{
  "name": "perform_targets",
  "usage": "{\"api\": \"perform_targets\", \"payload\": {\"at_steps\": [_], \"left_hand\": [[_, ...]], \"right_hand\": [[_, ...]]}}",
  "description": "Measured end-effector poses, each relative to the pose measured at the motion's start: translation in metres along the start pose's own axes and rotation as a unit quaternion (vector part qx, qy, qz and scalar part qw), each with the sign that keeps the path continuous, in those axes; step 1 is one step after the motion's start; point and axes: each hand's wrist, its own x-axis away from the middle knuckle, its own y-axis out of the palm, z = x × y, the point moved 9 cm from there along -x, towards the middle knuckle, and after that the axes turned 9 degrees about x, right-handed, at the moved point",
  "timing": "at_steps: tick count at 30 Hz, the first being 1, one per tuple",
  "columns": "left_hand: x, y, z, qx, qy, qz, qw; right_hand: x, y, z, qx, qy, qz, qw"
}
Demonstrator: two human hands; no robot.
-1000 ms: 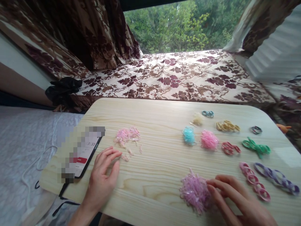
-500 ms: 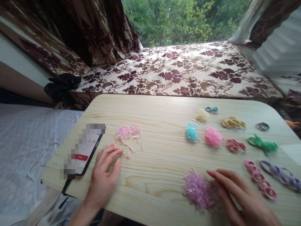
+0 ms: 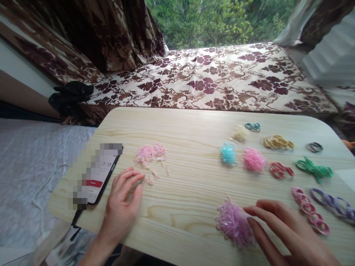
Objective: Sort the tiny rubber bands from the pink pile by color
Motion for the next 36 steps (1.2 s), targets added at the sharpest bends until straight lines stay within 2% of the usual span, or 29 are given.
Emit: {"api": "perform_targets", "payload": {"at_steps": [3,9,15,20,25,31,36], "left_hand": [[0.000,0.000,-0.001,0.000,-0.005,0.000,1.000],[0.000,0.000,0.001,-0.001,0.004,0.000,1.000],[-0.001,0.000,0.001,-0.004,-0.004,0.000,1.000],[0.000,0.000,0.001,-0.002,0.002,-0.001,1.000],[0.000,0.001,0.001,0.003,0.002,-0.004,1.000],[0.001,0.001,0.002,0.002,0.005,-0.002,1.000],[0.000,0.000,0.001,0.003,0.001,-0.001,1.000]], "right_hand": [[-0.003,0.005,-0.004,-0.007,0.017,-0.022,1.000],[-0.011,0.007,-0.013,-0.025,0.020,-0.027,0.999],[-0.007,0.011,-0.003,-0.064,0.057,-0.036,0.996],[-0.001,0.006,0.008,-0.104,0.088,-0.032,0.990],[0.003,0.003,0.008,-0.076,0.070,-0.026,0.994],[-0.003,0.008,-0.009,-0.042,0.003,-0.041,0.998],[-0.004,0.007,-0.010,-0.034,0.002,-0.029,0.999]]}}
